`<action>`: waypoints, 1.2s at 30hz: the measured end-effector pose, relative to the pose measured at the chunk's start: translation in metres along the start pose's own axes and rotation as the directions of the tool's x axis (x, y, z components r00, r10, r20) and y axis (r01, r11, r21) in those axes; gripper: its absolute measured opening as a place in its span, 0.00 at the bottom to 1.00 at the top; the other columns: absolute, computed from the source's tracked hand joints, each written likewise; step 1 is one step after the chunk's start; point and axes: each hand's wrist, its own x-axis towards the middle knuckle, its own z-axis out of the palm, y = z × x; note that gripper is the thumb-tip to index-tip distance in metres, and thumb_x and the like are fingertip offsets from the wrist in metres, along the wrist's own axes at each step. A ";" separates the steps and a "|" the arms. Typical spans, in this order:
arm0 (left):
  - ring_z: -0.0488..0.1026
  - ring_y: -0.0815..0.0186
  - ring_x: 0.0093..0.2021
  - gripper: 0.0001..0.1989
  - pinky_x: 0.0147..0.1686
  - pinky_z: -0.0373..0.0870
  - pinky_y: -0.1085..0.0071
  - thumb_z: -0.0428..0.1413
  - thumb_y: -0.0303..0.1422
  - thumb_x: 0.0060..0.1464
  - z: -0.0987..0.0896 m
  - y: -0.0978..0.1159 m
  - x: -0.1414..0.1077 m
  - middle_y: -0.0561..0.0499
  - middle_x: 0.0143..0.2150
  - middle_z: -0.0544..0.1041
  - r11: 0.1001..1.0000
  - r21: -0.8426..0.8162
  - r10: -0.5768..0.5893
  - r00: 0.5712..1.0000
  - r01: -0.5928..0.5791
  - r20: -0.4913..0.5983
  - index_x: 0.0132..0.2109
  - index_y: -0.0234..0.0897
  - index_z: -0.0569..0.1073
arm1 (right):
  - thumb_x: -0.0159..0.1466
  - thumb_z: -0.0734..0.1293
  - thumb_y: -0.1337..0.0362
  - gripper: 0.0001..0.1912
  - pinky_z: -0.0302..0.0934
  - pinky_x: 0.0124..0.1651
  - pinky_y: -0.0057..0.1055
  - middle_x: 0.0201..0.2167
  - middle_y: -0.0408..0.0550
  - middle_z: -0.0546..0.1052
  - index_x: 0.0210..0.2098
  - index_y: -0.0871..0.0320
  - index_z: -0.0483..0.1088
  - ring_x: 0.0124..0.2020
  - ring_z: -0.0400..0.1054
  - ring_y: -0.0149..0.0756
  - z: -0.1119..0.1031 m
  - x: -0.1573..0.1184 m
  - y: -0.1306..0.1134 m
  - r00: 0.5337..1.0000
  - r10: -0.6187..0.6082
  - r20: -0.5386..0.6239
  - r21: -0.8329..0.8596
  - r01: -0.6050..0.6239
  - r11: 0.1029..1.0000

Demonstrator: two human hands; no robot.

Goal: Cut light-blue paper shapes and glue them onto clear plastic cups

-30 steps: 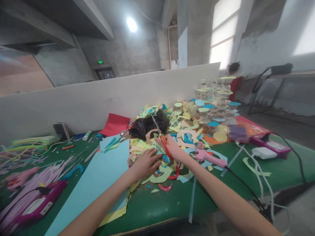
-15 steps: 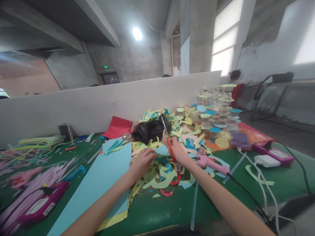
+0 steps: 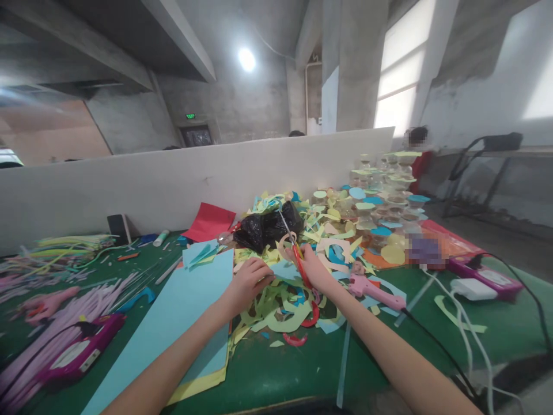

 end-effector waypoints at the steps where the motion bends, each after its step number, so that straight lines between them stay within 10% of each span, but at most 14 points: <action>1: 0.67 0.63 0.38 0.08 0.40 0.66 0.66 0.50 0.33 0.63 -0.001 0.000 0.000 0.49 0.33 0.73 1.000 0.002 0.012 1.000 -0.012 -0.002 0.37 0.38 0.72 | 0.59 0.63 0.42 0.23 0.53 0.26 0.28 0.23 0.38 0.65 0.36 0.56 0.59 0.24 0.60 0.32 0.000 0.000 0.000 1.000 0.006 0.007 0.006 -0.006 1.000; 10: 0.64 0.58 0.50 0.16 0.48 0.68 0.59 0.49 0.17 0.52 -0.004 -0.006 -0.002 0.45 0.47 0.73 0.997 0.080 0.001 0.985 0.013 -0.175 0.42 0.40 0.73 | 0.60 0.63 0.41 0.24 0.55 0.26 0.28 0.23 0.39 0.66 0.37 0.56 0.58 0.24 0.63 0.34 -0.001 -0.005 -0.011 0.998 0.061 0.012 -0.006 -0.061 0.998; 18: 0.62 0.56 0.53 0.23 0.51 0.64 0.56 0.46 0.13 0.42 -0.017 -0.015 -0.006 0.44 0.52 0.67 0.982 0.128 -0.069 0.889 0.141 -0.453 0.41 0.40 0.70 | 0.59 0.63 0.40 0.26 0.55 0.26 0.29 0.26 0.44 0.72 0.41 0.55 0.58 0.25 0.67 0.38 -0.004 -0.010 -0.022 0.997 0.070 -0.016 -0.196 -0.071 0.978; 26: 0.63 0.57 0.55 0.13 0.54 0.60 0.58 0.47 0.19 0.50 -0.026 -0.029 -0.005 0.45 0.50 0.66 0.922 -0.182 -0.380 0.703 0.342 -0.602 0.40 0.40 0.65 | 0.60 0.64 0.45 0.26 0.59 0.34 0.33 0.38 0.58 0.74 0.45 0.60 0.60 0.39 0.70 0.48 -0.004 -0.014 -0.023 0.984 -0.162 -0.074 -0.514 0.102 0.852; 36: 0.61 0.60 0.55 0.11 0.54 0.57 0.61 0.47 0.20 0.51 -0.042 -0.032 0.000 0.45 0.50 0.65 0.883 -0.314 -0.465 0.555 0.350 -0.689 0.39 0.40 0.62 | 0.62 0.63 0.51 0.19 0.56 0.46 0.40 0.37 0.55 0.71 0.43 0.60 0.62 0.41 0.65 0.49 0.001 -0.009 0.000 0.823 -0.559 -0.098 -0.759 0.301 0.577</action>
